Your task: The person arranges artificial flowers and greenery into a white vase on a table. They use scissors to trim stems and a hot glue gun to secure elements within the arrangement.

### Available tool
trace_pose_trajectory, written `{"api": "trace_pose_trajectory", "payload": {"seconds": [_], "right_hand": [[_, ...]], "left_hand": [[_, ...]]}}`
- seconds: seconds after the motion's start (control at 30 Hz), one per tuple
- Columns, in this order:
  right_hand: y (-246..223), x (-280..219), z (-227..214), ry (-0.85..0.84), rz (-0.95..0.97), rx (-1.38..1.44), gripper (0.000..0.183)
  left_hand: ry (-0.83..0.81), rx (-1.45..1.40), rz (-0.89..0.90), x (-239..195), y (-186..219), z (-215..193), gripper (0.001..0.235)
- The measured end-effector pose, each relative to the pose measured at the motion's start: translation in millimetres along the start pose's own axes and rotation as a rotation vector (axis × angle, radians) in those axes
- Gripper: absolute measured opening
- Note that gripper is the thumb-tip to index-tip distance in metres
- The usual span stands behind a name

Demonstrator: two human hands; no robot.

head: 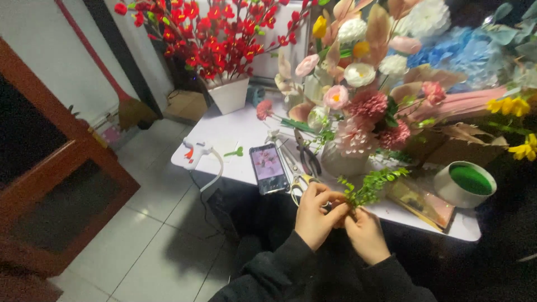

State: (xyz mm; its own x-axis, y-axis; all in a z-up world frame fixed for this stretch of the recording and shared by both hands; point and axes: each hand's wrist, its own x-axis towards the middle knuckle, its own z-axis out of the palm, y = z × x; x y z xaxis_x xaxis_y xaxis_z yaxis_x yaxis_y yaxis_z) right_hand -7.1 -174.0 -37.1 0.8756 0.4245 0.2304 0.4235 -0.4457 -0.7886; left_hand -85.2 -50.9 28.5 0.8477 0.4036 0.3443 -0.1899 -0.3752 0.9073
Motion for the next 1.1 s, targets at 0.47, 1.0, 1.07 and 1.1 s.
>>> {"api": "trace_pose_trajectory", "payload": {"seconds": [0.47,1.0,1.07,1.1], "right_hand": [[-70.2,-4.5,-43.1,-0.026,0.153,0.443,0.009],[-75.8,3.8,-58.3,0.077,0.177,0.496,0.021],[-73.7,7.5,-60.3,0.093,0.187,0.538,0.026],[-72.3,8.7,-61.4,0.093,0.209,0.577,0.031]], "left_hand": [[-0.013,-0.301,-0.168,12.5,-7.1,-1.3,0.014],[-0.012,-0.23,-0.174,21.5,-14.3,6.0,0.016],[-0.044,-0.227,-0.191,20.8,-11.0,4.5,0.018],[-0.068,-0.223,-0.228,20.0,-9.7,4.1,0.019]]}}
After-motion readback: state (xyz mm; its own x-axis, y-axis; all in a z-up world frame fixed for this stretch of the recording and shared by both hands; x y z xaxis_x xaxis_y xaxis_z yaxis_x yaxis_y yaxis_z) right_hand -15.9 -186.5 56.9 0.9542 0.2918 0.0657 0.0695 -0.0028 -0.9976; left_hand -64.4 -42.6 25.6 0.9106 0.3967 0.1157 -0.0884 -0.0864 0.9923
